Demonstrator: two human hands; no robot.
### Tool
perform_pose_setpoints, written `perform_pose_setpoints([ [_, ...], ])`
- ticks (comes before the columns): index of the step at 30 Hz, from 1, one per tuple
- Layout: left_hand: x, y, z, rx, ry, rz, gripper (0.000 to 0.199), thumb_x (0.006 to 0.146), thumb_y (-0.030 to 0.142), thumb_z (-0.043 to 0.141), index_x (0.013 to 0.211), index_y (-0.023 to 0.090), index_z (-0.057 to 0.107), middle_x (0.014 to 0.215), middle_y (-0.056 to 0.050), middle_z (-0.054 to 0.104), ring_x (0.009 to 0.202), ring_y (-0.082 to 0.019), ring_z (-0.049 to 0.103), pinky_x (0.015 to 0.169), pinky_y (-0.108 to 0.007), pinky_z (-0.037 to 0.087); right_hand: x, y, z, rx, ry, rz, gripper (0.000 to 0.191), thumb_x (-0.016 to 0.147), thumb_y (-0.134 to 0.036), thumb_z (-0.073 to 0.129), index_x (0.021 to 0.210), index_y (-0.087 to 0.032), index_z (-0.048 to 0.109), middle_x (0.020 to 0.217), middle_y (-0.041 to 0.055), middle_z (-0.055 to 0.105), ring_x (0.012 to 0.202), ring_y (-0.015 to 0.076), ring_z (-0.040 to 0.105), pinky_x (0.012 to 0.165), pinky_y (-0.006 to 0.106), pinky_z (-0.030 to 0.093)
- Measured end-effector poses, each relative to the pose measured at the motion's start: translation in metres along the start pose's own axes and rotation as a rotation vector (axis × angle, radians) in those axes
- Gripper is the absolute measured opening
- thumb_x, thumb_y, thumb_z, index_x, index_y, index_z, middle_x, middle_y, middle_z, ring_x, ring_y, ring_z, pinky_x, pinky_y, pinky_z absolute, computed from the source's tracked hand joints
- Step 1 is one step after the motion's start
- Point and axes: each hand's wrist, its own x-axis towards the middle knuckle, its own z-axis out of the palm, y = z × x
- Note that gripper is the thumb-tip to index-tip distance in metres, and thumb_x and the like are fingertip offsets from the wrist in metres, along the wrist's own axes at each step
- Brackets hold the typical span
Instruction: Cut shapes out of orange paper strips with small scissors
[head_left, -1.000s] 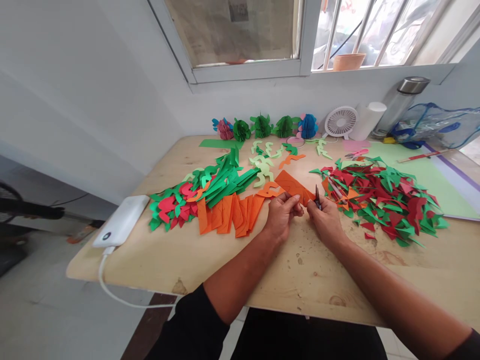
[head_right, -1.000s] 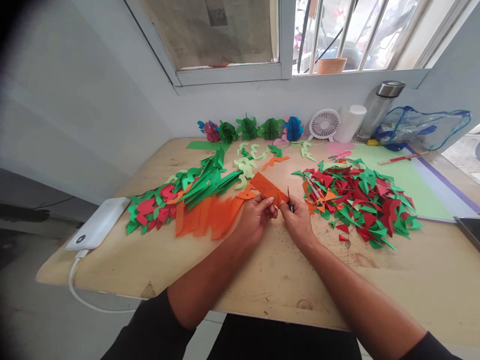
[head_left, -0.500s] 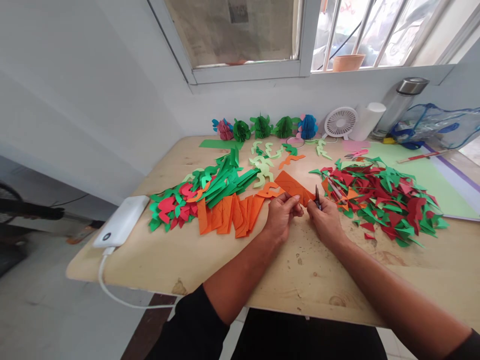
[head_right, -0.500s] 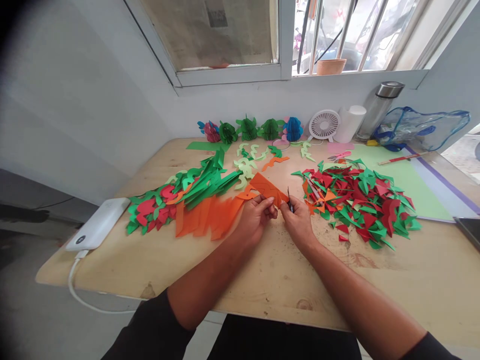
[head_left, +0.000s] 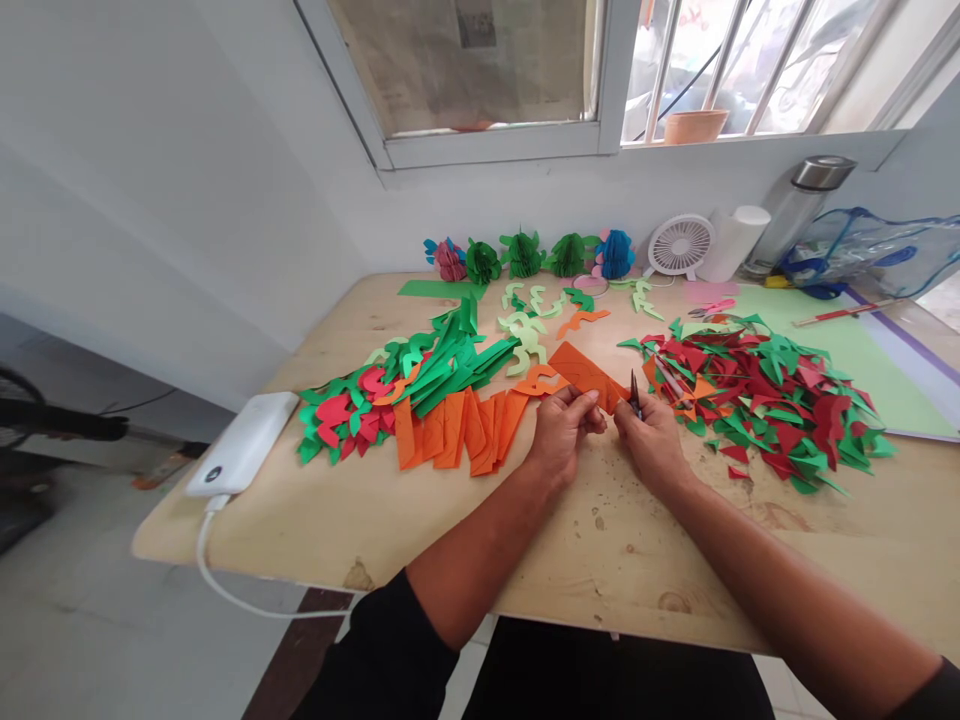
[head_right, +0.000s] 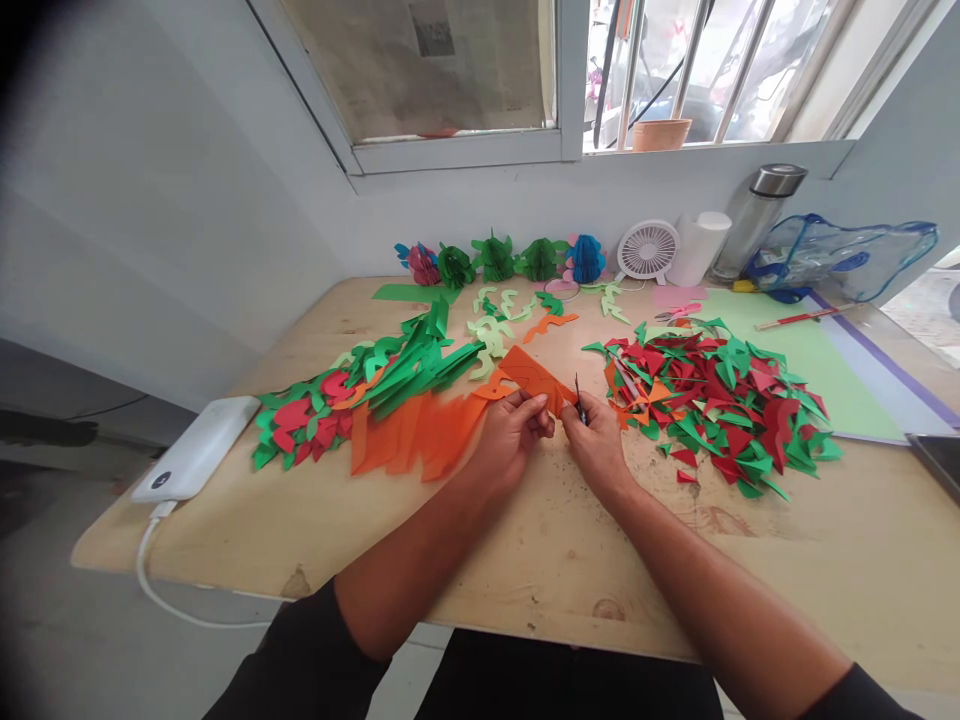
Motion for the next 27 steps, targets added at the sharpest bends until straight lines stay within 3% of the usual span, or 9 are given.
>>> perform_pose_setpoints([
  [27, 0.0021, -0.0027, -0.0013, 0.004, 0.006, -0.009, 0.025, 0.062, 0.029, 0.071, 0.063, 0.016, 0.05, 0.051, 0.004, 0.052, 0.048, -0.007, 0.049, 0.055, -0.024, 0.038, 0.0002, -0.0014, 0.0006, 0.024, -0.013, 0.011, 0.024, 0.072, -0.032, 0.053, 0.053, -0.021, 0.041, 0.045, -0.0068, 0.035, 0.043, 0.0081, 0.026, 0.041, 0.024, 0.02],
])
